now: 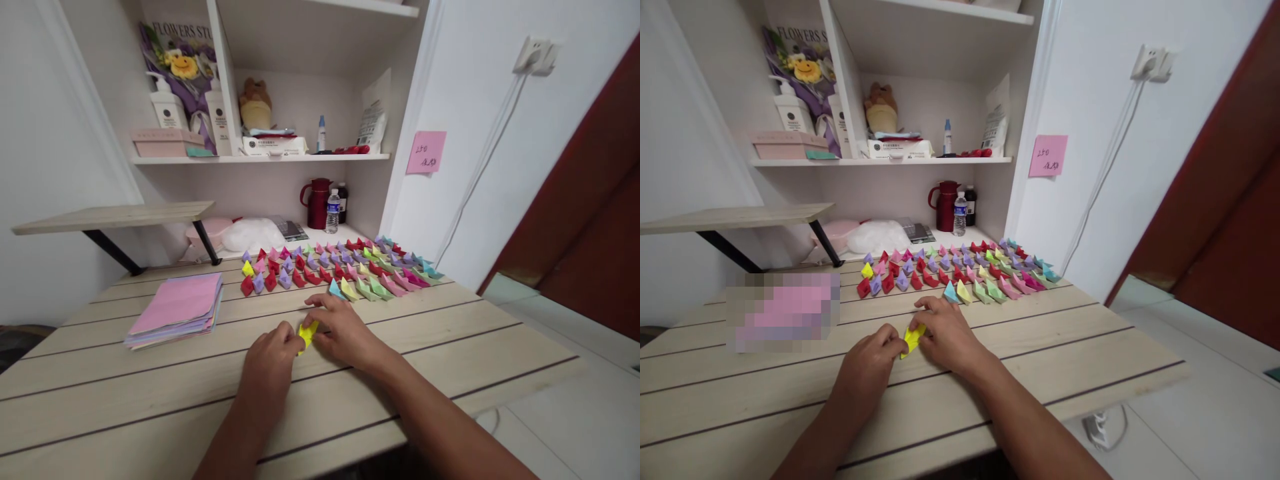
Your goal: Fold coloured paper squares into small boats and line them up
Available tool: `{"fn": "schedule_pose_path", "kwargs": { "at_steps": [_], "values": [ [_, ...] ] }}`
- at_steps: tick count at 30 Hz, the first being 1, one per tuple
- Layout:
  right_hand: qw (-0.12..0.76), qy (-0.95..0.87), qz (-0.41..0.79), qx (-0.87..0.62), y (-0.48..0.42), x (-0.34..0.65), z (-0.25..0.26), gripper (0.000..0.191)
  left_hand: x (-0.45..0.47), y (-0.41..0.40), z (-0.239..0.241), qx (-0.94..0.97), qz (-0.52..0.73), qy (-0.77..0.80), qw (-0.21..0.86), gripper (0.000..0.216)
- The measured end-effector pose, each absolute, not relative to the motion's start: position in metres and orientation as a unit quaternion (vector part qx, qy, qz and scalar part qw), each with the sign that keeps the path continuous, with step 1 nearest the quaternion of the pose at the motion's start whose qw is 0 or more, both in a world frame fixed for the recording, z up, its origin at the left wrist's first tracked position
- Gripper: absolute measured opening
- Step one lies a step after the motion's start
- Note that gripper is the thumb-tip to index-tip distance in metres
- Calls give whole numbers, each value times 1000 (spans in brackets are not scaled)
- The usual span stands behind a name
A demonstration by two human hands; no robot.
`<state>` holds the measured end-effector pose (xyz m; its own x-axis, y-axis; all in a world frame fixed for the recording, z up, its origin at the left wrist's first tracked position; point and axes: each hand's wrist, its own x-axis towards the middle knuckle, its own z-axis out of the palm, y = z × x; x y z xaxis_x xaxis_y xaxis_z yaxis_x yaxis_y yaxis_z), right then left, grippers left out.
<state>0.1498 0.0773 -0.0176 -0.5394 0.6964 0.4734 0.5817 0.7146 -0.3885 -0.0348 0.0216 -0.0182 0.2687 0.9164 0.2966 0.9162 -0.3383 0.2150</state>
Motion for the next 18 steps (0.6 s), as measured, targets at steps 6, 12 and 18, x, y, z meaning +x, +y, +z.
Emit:
{"fn": "schedule_pose_path", "kwargs": {
  "at_steps": [6, 12, 18],
  "values": [
    [304, -876, 86, -365, 78, 149, -18, 33, -37, 24, -20, 790, 224, 570, 41, 36],
    [290, -886, 90, -350, 79, 146, -19, 35, -42, 26, -23, 782, 286, 546, 99, 30],
    [285, -891, 90, -341, 82, 139, -20, 30, -43, 30, -25, 770, 342, 523, 131, 24]
  ]
}}
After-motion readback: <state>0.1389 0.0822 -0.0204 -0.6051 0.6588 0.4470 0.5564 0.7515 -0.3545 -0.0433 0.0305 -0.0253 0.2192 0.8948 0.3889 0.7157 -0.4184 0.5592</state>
